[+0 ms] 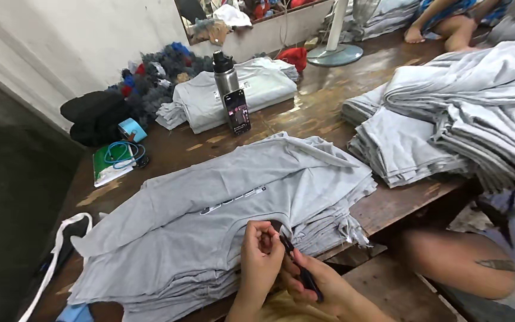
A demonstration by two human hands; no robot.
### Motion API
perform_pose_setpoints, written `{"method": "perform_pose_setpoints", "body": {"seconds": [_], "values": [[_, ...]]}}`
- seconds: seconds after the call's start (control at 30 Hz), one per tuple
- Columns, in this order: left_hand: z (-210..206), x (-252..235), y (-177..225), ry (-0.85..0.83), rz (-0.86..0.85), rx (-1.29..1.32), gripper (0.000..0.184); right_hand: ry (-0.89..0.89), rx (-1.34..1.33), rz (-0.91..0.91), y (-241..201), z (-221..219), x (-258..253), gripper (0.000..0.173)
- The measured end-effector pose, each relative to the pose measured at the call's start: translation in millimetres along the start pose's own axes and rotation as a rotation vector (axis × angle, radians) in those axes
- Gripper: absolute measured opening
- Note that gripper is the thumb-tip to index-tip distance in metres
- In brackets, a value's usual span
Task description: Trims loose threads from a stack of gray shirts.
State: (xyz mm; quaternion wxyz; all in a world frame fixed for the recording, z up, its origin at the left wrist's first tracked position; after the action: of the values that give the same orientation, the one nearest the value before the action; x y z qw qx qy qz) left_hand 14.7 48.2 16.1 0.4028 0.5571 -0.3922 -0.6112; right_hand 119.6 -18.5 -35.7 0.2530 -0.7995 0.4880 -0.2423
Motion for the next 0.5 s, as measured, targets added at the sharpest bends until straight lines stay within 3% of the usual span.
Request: {"method": "perform_pose_setpoints", "body": {"seconds": [0.2,0.3,0.4,0.5], "values": [[-4,3,-2,0.010,-0.077,-0.051,0.027,-0.011,-0.242,-0.032,-2,-14,-6,0.042],[6,7,5,-0.080,-0.134,-0.032,0.021,-0.032,-0.192,0.085,-9,-17,-2,0.041],[33,8,26,-0.209,-0.208,-0.125,0.023,0.059,0.311,0.533,-45,-10,9,0.034],[64,2,35,-0.071,-0.280,-0.444,0.032,0.406,0.972,0.950,-82,1,7,0.036]]}}
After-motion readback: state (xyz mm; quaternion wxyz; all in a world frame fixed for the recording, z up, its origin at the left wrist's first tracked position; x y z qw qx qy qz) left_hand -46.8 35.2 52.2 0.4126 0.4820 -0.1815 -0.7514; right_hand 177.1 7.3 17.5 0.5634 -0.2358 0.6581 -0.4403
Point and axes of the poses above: each hand's wrist, its own x-axis away from the middle knuckle, its own z-axis out of the back of the hand, y = z × x, the point moved 5 cm from there along -x, towards the middle knuckle, and after that the axes turned 9 degrees about y, right-handed, at the moved point
